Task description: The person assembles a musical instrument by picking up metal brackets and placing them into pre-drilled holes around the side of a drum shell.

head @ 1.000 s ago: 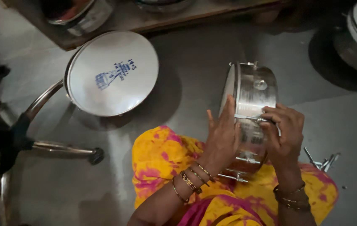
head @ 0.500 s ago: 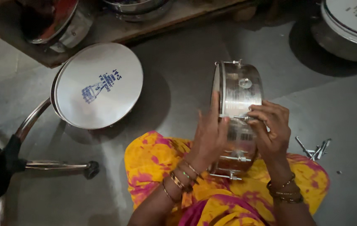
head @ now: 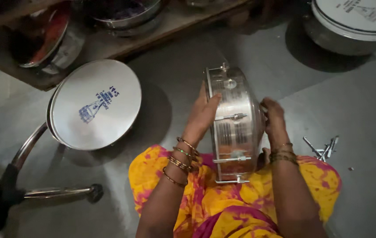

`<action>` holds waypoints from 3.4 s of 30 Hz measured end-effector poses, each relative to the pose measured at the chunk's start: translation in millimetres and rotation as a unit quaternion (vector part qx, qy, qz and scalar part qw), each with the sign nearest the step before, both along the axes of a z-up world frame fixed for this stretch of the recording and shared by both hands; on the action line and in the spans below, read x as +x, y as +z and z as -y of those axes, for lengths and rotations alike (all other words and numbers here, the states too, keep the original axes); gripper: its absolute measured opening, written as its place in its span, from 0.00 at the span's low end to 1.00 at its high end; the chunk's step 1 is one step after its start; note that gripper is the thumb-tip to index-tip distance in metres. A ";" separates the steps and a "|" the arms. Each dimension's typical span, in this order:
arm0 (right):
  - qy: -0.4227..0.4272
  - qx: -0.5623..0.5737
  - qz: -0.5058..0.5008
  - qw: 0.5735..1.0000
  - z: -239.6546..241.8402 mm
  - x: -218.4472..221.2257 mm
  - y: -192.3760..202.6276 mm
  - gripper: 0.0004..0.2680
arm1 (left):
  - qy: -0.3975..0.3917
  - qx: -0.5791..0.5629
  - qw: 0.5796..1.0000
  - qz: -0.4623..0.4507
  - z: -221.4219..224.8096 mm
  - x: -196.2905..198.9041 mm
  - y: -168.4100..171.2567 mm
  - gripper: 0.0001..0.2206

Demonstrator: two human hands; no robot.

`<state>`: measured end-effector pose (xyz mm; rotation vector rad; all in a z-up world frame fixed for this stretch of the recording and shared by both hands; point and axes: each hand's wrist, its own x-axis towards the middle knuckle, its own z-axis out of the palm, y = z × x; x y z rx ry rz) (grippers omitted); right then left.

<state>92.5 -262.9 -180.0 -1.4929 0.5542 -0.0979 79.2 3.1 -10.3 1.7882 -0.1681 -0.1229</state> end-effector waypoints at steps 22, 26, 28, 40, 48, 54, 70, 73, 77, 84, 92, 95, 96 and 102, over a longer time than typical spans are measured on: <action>0.016 0.138 -0.220 0.966 -44.0 -5.1 -101.1 0.11 | -0.052 -0.071 0.995 0.045 -29.6 -83.1 17.5 0.35; -0.061 0.161 -0.213 0.962 -25.1 3.4 -103.1 0.11 | -0.059 -0.051 0.997 -0.013 -30.5 -104.1 15.3 0.33; -0.090 0.174 -0.208 0.958 -17.4 3.3 -106.4 0.11 | -0.073 -0.040 0.996 -0.016 -29.9 -116.1 8.7 0.34; -0.169 0.223 -0.185 0.942 -10.1 -1.9 -111.9 0.10 | -0.086 -0.073 0.993 0.043 -32.2 -117.9 -17.2 0.33; -0.242 0.288 -0.104 0.921 -30.1 -4.8 -56.9 0.10 | -0.026 -0.006 0.991 -0.131 -30.8 -119.3 -31.4 0.39; -0.223 0.325 0.212 0.894 -12.8 -13.0 54.3 0.08 | 0.074 0.011 0.997 0.003 -34.4 -112.0 -28.2 0.35; -0.266 -0.055 0.056 0.961 172.7 -230.8 60.7 0.07 | 0.126 0.019 0.992 0.020 -21.2 -70.4 15.8 0.30; -0.265 -0.282 -0.048 0.921 173.5 -256.2 -27.9 0.14 | 0.128 0.035 0.988 0.077 -17.3 -68.0 15.2 0.27; -0.176 -0.502 -0.059 0.845 179.0 -267.2 -107.6 0.27 | 0.131 -0.007 0.988 0.083 -7.8 -63.9 18.1 0.28; -0.049 -0.543 -0.157 0.823 126.5 -193.4 -115.3 0.37 | 0.170 0.047 0.983 0.046 9.5 -61.9 33.6 0.28; 0.063 -0.546 -0.010 0.835 97.2 -101.2 -100.8 0.28 | 0.157 0.074 0.982 0.075 24.2 -63.9 44.5 0.26; 0.070 -0.479 0.086 0.871 107.5 -79.1 -100.4 0.23 | 0.150 0.072 0.983 0.079 27.7 -58.9 45.2 0.26; 0.057 -0.444 0.123 0.885 111.7 -73.1 -100.8 0.21 | 0.150 0.075 0.983 0.078 28.4 -57.5 44.9 0.26; -0.165 -0.291 0.106 0.937 144.8 -97.4 -99.3 0.10 | 0.132 0.092 0.984 0.082 28.3 -54.8 41.6 0.26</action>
